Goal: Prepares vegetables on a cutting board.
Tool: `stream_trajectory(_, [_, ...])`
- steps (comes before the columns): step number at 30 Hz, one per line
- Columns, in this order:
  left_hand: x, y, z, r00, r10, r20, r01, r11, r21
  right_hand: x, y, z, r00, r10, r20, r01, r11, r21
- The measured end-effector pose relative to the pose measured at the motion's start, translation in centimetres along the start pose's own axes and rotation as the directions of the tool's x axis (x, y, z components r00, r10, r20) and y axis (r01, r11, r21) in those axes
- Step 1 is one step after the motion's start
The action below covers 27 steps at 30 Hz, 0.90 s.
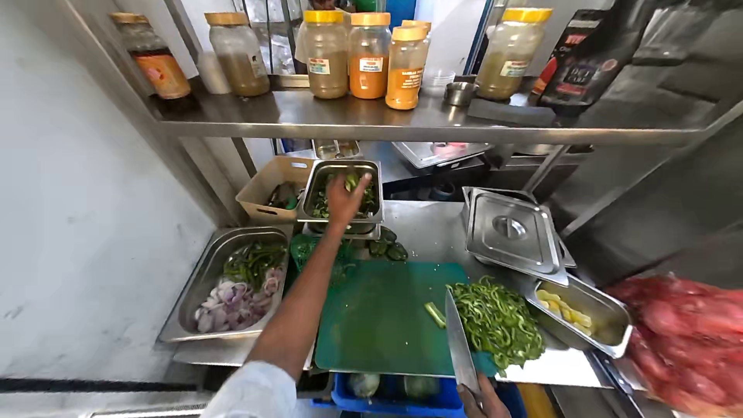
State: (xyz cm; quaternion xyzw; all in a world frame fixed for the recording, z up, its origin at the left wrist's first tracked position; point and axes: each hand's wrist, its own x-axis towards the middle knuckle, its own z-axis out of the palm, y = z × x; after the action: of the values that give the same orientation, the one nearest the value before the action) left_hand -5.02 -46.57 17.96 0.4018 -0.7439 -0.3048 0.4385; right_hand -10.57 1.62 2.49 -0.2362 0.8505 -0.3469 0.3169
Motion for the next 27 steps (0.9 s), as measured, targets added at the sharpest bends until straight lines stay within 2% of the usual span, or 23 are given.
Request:
stream_trajectory(2, [2.9, -1.1, -0.2, 0.996, 0.05, -0.07, -0.036, 0.98, 0.194, -0.2, -0.3, 0.0, 1.0, 0.006, -0.021, -0.004, 0.998, 0.068])
stream_trajectory(4, [1.9, -0.6, -0.3, 0.989, 0.118, -0.087, -0.088, 0.953, 0.289, -0.6, -0.8, -0.2, 0.998, 0.047, -0.052, -0.037, 0.982, 0.185])
stream_trajectory(6, [-2.9, 0.6, 1.1, 0.98, 0.192, 0.041, -0.196, 0.94, 0.278, -1.0, -0.6, -0.3, 0.988, 0.111, -0.109, -0.072, 0.948, 0.309])
stream_trajectory(7, [-6.4, 0.9, 2.6, 0.958, 0.224, 0.178, -0.26, 0.94, 0.22, -1.1, -0.3, -0.5, 0.982, 0.137, -0.13, -0.081, 0.928, 0.363])
stream_trajectory(8, [-10.2, 0.8, 4.5, 0.899, 0.267, 0.346, -0.33, 0.934, 0.138, -1.0, 0.1, -0.9, 0.977, 0.158, -0.14, -0.089, 0.908, 0.409])
stream_trajectory(9, [-14.2, 0.1, 6.9, 0.788, 0.325, 0.523, -0.406, 0.913, 0.045, -1.1, 0.4, -1.2, 0.974, 0.172, -0.15, -0.092, 0.896, 0.434])
stream_trajectory(10, [-17.8, -0.8, 9.2, 0.639, 0.357, 0.682, -0.472, 0.881, -0.019, -1.1, 0.7, -1.6, 0.971, 0.184, -0.155, -0.101, 0.897, 0.431])
stream_trajectory(11, [-20.9, -1.9, 11.5, 0.507, 0.374, 0.776, -0.523, 0.849, -0.068, -1.2, 1.0, -1.9, 0.968, 0.194, -0.16, -0.116, 0.909, 0.401])
stream_trajectory(12, [-23.2, -2.8, 13.2, 0.412, 0.362, 0.836, -0.541, 0.835, -0.094, -1.2, 1.3, -2.2, 0.966, 0.201, -0.161, -0.134, 0.928, 0.349])
stream_trajectory(13, [-24.7, -3.7, 14.4, 0.359, 0.336, 0.871, -0.539, 0.836, -0.1, -1.2, 1.7, -2.4, 0.966, 0.198, -0.163, -0.147, 0.948, 0.281])
stream_trajectory(14, [-25.5, -4.2, 15.0, 0.351, 0.318, 0.881, -0.525, 0.845, -0.096, -1.2, 2.0, -2.5, 0.968, 0.187, -0.17, -0.15, 0.967, 0.207])
stream_trajectory(17, [-25.9, -4.4, 14.0, 0.431, 0.222, 0.874, -0.461, 0.888, 0.002, -0.9, 1.6, -2.4, 0.977, 0.114, -0.178, -0.128, 0.989, -0.071])
stream_trajectory(21, [-27.8, -4.4, 10.3, 0.496, 0.084, 0.864, -0.34, 0.934, 0.105, -0.6, -2.0, -1.6, 0.987, 0.155, -0.037, -0.156, 0.891, -0.427])
stream_trajectory(25, [-29.7, -5.1, 9.2, 0.558, 0.127, 0.82, -0.335, 0.938, 0.083, -0.3, -5.0, -0.5, 0.98, 0.195, 0.026, -0.137, 0.774, -0.618])
stream_trajectory(27, [-29.8, -5.2, 9.3, 0.549, 0.147, 0.823, -0.347, 0.936, 0.064, -0.3, -6.2, -0.2, 0.981, 0.19, 0.044, -0.113, 0.739, -0.664])
